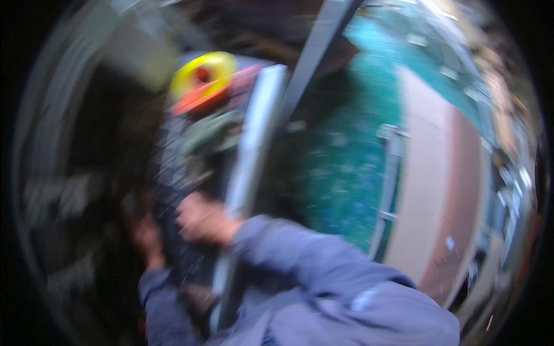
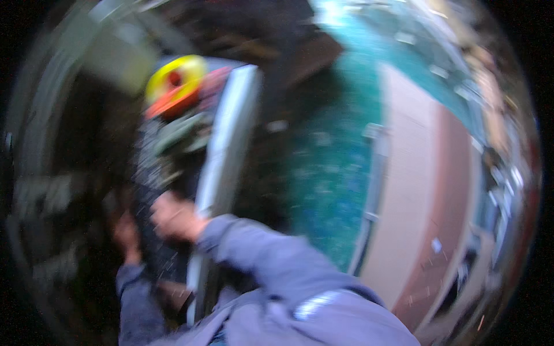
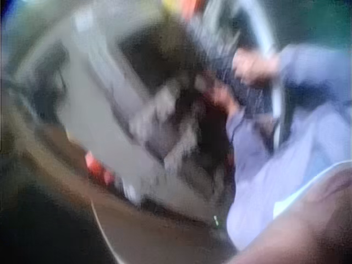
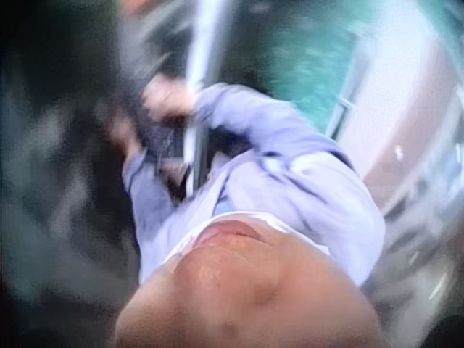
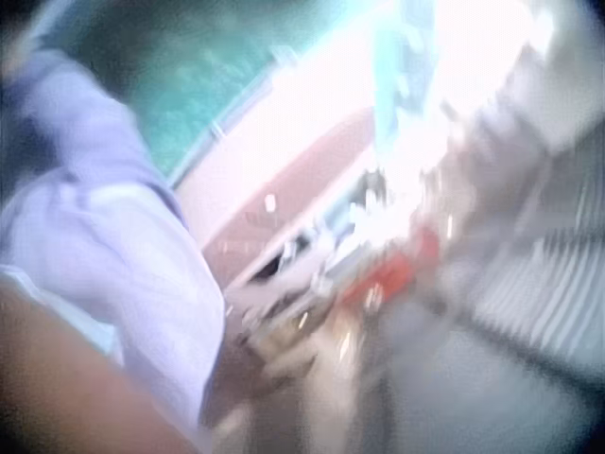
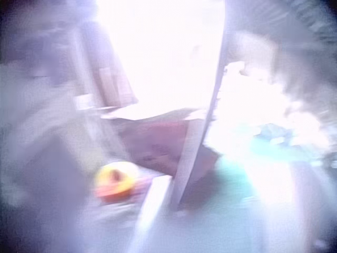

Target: The person handles triangular wooden panels, inserts small yellow plastic plugs into pre-drilled holes, and uses a utility knife and screwdriver to clean and adjust the holes. The person repeatedly picks up, inspects, and places the panels on a workbench in a workshop setting.

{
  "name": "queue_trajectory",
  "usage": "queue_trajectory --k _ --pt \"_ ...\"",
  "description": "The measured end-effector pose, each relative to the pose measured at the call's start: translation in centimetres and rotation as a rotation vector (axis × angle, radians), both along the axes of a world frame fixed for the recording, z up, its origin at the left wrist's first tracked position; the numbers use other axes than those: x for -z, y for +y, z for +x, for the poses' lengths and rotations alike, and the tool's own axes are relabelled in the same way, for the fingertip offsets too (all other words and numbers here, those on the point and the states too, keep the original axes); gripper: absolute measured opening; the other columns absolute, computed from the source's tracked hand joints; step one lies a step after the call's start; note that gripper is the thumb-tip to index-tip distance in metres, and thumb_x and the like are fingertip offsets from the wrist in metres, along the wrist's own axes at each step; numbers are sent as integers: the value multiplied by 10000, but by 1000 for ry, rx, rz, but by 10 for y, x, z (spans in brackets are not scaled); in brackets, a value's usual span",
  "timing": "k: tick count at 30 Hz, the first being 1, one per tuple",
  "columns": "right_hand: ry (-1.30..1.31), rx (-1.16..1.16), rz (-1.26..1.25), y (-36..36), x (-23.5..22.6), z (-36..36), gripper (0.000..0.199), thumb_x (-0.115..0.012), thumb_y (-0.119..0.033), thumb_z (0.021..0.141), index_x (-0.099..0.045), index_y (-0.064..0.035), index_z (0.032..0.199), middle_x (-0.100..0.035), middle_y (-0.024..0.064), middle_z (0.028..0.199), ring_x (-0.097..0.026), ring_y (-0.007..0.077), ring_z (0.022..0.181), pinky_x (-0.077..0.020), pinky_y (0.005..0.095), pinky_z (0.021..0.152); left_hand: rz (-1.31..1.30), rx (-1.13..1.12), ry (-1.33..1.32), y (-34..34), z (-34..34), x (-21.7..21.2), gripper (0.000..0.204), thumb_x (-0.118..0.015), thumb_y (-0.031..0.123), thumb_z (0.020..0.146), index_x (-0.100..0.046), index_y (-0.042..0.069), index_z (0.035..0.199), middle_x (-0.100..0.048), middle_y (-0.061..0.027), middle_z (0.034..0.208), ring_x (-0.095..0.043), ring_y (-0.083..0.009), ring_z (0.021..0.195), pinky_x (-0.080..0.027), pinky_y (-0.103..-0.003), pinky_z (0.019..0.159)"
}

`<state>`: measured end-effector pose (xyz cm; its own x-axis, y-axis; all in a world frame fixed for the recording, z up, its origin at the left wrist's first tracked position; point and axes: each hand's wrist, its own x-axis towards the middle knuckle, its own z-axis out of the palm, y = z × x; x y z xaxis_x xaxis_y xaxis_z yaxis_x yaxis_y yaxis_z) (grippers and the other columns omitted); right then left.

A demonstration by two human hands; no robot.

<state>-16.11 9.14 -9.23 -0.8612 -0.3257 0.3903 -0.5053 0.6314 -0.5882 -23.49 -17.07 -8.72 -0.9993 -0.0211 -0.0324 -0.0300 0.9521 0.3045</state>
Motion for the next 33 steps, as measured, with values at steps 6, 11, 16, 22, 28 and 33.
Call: queue_trajectory --k 6,11,16,22,28,33 --pt "4 49 -104 16 -34 -4 226 -770 -243 795 -708 -82 940 -651 80 1095 -592 294 1113 -473 431 977 -85 78 334 14 11 -6 508 -641 304 1003 -620 -39 1376 -563 -262 1474 -499 -418 1408 -383 -494 1194" --pt "22 44 -88 15 -43 -3 227 -764 -229 803 -697 -84 964 -656 79 1105 -593 282 1146 -465 425 989 -57 131 398 13 7 -10 521 -673 291 977 -626 -79 1341 -587 -290 1430 -530 -452 1371 -431 -485 1157" --pt "11 32 -79 15 -40 -1 234 -767 -226 802 -697 -80 972 -654 78 1107 -596 283 1144 -468 425 992 -25 143 400 8 9 -7 531 -666 297 983 -624 -102 1332 -592 -299 1418 -528 -460 1370 -420 -488 1166" --pt "1 35 -53 13 -43 -1 255 -774 -234 800 -703 -79 990 -659 73 1113 -596 284 1148 -467 424 1008 -26 146 420 7 7 -7 528 -669 308 990 -627 -82 1345 -597 -286 1424 -545 -451 1354 -415 -489 1166" --pt "0 33 -37 13 -42 -2 248 -775 -210 804 -702 -85 1005 -660 73 1116 -600 287 1147 -466 426 1008 -42 145 420 7 7 -4 530 -676 311 990 -630 -76 1349 -596 -279 1433 -557 -454 1343 -417 -486 1167" --pt "-15 21 -33 14 -42 -2 253 -778 -183 807 -706 -90 1030 -665 75 1114 -604 295 1155 -470 434 1003 -47 156 432 8 6 -5 541 -672 327 991 -629 -73 1352 -588 -282 1441 -542 -453 1357 -407 -493 1173"
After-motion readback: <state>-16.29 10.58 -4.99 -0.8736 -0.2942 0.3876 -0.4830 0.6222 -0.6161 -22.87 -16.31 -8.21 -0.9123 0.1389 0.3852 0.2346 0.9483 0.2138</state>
